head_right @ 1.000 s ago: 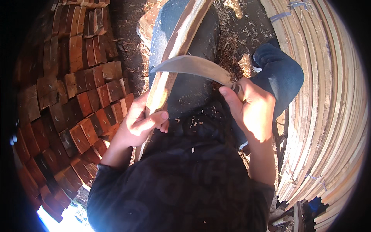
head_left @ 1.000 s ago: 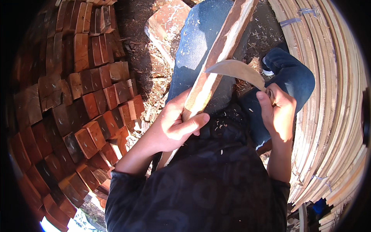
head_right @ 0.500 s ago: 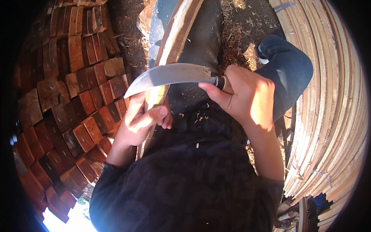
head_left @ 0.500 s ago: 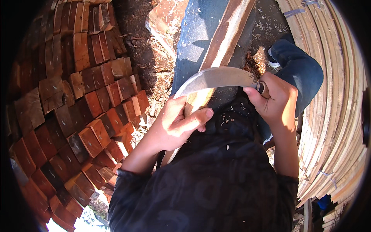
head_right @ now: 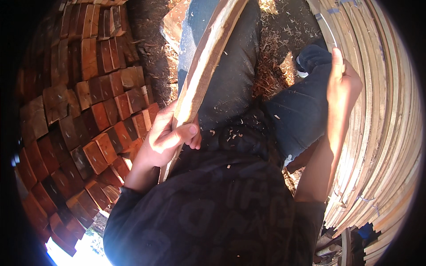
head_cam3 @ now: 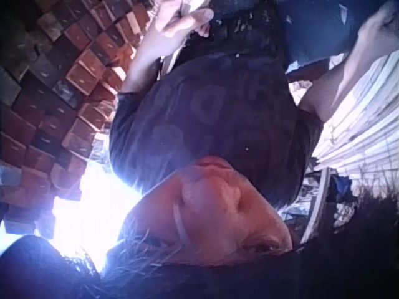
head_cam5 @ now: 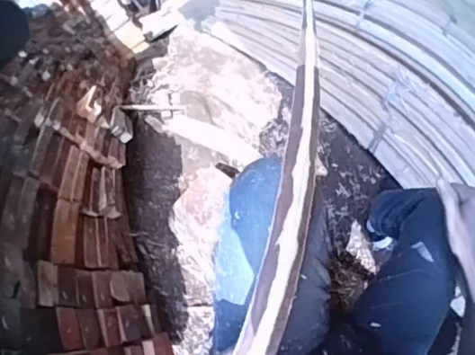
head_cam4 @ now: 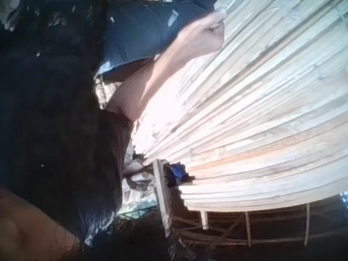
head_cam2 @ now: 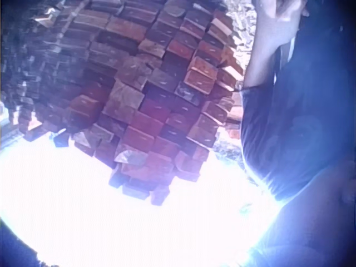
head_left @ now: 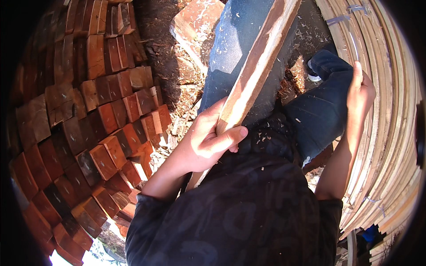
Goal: The person sits on the ground and uses a curved knife to shave thin strips from a long, thin piece of wood held across their lap. They repeatedly draw the knife along the wood's length, removing shavings and refining the surface.
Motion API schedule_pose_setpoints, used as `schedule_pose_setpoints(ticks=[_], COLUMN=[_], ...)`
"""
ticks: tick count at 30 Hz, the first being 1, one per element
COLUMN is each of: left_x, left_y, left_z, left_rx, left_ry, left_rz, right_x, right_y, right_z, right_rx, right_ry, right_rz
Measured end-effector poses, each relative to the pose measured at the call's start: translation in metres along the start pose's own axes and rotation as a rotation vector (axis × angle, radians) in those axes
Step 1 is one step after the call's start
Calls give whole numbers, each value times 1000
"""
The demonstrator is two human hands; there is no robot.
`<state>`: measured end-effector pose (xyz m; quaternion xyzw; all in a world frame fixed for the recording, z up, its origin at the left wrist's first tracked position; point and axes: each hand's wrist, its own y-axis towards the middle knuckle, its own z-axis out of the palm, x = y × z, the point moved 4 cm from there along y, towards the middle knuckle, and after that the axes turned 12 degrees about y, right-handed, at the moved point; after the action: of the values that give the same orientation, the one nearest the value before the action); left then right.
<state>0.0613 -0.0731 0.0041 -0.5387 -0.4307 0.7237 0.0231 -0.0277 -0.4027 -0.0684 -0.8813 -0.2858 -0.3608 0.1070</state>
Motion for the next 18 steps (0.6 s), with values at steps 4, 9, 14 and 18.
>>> schedule_pose_setpoints(ticks=[4, 9, 14, 18], left_x=[-1, 0, 4, 4], left_y=[4, 4, 1, 3], left_z=[-1, 1, -3, -4], left_rx=[-3, 0, -18, -28], left_ry=[29, -5, 14, 31], left_rz=[-27, -22, -41, -22], right_x=[18, 90, 96, 98], right_y=[-18, -73, -64, -37], right_z=[-21, 22, 31, 33], right_rx=[89, 382, 376, 290], right_ry=[8, 162, 64, 39], right_rz=[-77, -350, -441, -505])
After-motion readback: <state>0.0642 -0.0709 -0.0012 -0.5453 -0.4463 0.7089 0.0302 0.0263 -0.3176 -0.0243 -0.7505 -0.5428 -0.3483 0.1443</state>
